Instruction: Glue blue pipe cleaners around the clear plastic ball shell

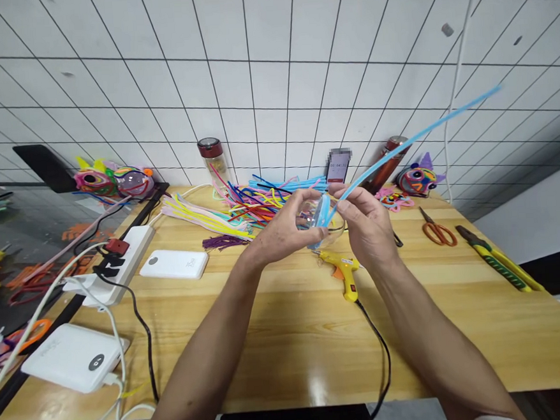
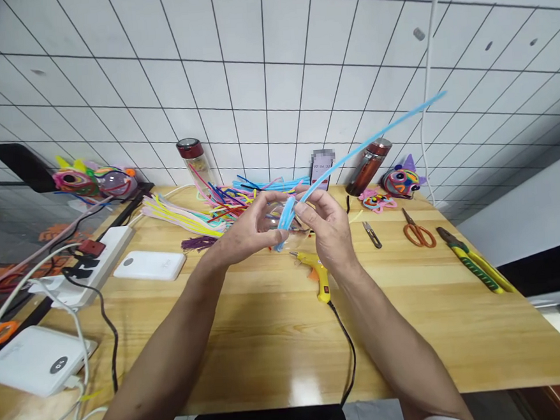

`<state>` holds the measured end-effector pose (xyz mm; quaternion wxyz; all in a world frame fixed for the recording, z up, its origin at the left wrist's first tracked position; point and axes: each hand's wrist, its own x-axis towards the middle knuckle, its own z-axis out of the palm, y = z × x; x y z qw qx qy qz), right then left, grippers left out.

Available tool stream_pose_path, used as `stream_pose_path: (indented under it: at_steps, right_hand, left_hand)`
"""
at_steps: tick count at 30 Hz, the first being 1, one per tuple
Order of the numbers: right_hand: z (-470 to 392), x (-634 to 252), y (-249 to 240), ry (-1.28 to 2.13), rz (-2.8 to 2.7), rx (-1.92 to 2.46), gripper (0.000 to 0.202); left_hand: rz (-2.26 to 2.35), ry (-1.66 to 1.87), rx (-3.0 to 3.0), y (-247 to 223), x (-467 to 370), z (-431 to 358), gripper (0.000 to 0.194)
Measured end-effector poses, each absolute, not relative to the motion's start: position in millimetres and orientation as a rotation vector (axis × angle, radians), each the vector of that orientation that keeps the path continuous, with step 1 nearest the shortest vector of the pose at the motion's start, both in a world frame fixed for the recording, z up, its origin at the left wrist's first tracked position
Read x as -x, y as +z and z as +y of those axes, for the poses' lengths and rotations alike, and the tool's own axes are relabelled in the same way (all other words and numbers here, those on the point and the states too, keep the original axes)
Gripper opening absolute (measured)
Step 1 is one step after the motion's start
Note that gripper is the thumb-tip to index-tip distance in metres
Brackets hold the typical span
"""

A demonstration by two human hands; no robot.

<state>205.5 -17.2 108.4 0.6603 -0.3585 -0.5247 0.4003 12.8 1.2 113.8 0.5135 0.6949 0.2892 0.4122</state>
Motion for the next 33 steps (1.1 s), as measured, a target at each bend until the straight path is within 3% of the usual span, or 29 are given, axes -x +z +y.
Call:
stream_pose_path:
  at_steps: [6, 18, 25, 33]
  right_hand:
    - [-15.9, -206.1, 105.6, 0.916, -1.156, 0.819, 0.025]
    - [-12.8, -213.5, 106.0, 0.746, -1.363, 0.876, 0.04]
    - [-13.6, -210.0, 103.5, 0.774, -1.295, 0.858, 0.041]
    - [-11.7, -206.0, 99.1, 0.726, -1.26, 0.851, 0.033]
  left_hand:
    - [0.666, 0.94, -1.728, 116.3, -13.9, -2.6, 0.065]
    - [0.64, 0.846, -1.745, 121.9, -9.3, -6.0, 0.07]
    - [0.471, 0.802, -1.686, 118.3, -4.6, -2.1, 0.055]
    - [0.556, 0.85, -1.717, 117.4, -11.6, -5.7, 0.064]
